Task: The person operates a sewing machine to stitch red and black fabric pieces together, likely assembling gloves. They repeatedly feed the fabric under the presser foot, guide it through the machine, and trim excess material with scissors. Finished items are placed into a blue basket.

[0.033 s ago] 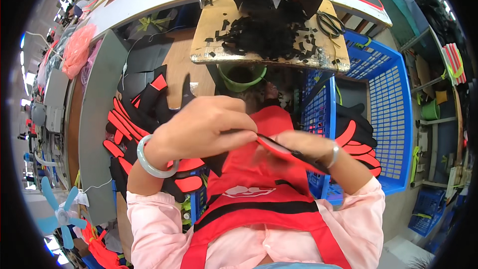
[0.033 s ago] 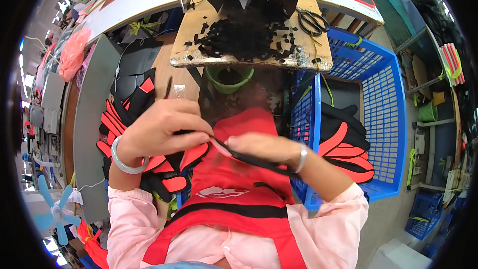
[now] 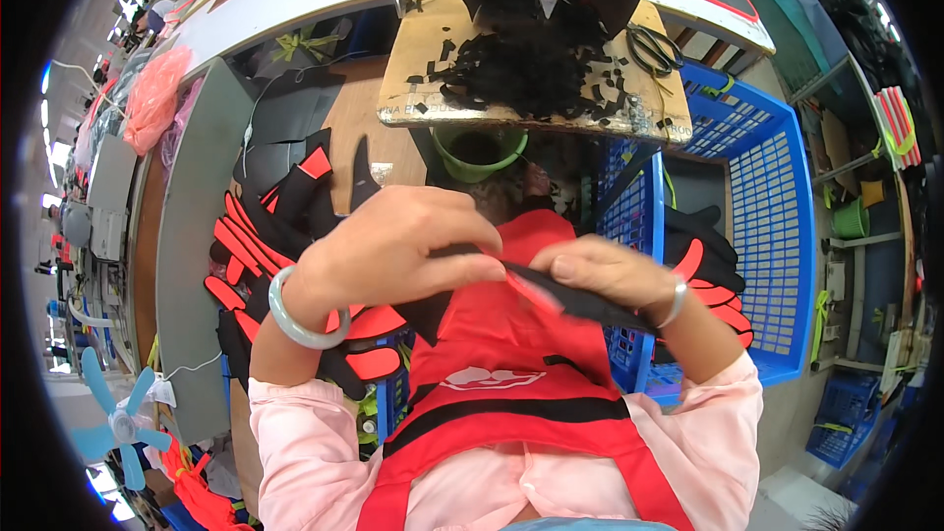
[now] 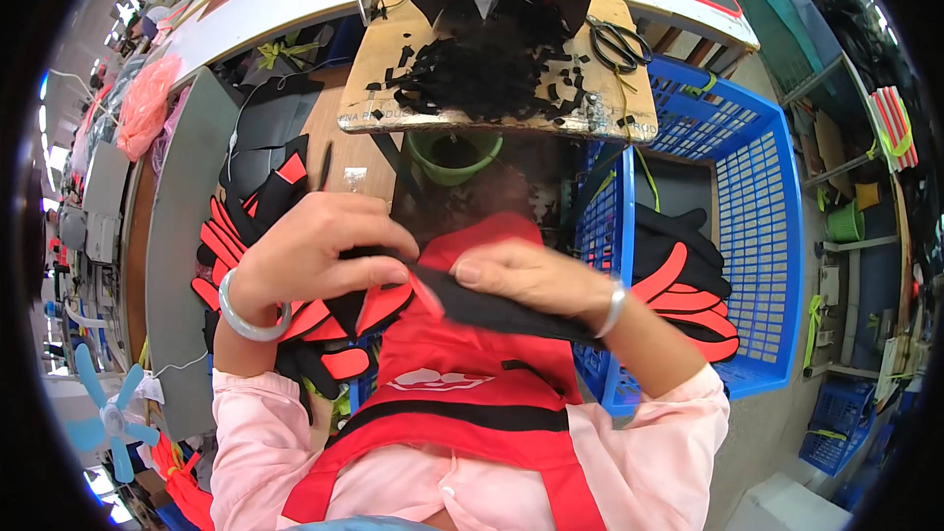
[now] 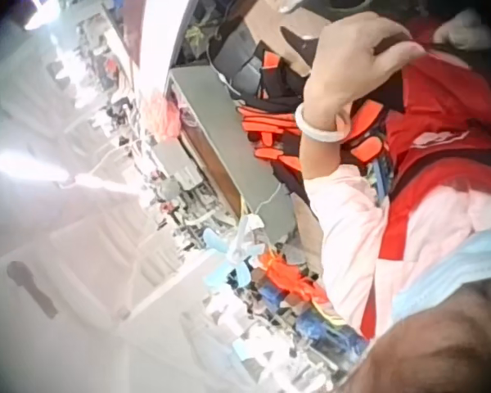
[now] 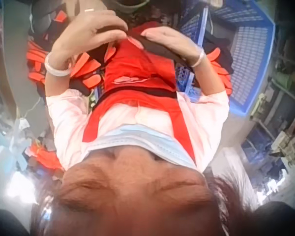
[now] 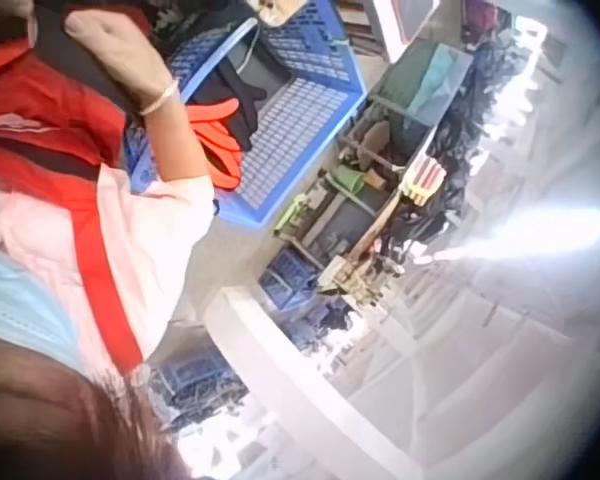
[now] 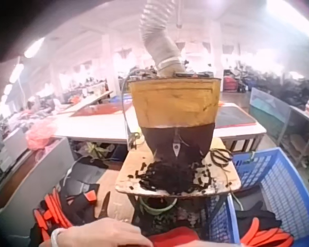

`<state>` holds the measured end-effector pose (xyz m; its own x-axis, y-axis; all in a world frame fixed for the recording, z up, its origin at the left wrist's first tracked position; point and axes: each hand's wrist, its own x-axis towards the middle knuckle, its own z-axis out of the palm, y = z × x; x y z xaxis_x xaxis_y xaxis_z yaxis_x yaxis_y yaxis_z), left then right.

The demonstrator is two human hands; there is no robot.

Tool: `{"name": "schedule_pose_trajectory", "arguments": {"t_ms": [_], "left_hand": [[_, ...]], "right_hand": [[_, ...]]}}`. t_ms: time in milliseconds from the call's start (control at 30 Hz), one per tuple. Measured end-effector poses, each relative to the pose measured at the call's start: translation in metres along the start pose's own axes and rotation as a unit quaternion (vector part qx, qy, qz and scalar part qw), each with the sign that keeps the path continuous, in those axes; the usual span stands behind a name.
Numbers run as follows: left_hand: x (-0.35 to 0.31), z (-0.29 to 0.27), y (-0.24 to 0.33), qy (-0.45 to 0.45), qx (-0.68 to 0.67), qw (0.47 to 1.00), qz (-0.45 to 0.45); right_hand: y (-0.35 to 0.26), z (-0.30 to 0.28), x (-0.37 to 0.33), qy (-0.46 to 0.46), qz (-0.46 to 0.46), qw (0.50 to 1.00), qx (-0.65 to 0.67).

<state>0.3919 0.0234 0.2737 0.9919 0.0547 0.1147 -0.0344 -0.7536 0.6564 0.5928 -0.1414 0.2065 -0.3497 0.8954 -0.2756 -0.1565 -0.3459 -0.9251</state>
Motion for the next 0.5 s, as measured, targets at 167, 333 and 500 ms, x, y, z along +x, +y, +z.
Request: {"name": "schedule_pose_trajectory", "arguments": {"t_ms": [167, 333, 500], "left_hand": [[-0.005, 0.015, -0.054, -0.042, -0.133, 0.982, -0.129], [0.029, 0.014, -0.062, 0.135, -0.088, 0.978, -0.13], [0.072, -0.019, -0.09, 0.183, 0.154, 0.968, -0.07]], "right_hand": [[-0.049, -0.023, -0.023, 0.228, -0.156, 0.823, -0.496], [-0.048, -0.069, -0.001, 0.334, -0.212, 0.683, -0.614], [-0.058, -0.099, 0.031, 0.422, -0.233, 0.592, -0.646]]}}
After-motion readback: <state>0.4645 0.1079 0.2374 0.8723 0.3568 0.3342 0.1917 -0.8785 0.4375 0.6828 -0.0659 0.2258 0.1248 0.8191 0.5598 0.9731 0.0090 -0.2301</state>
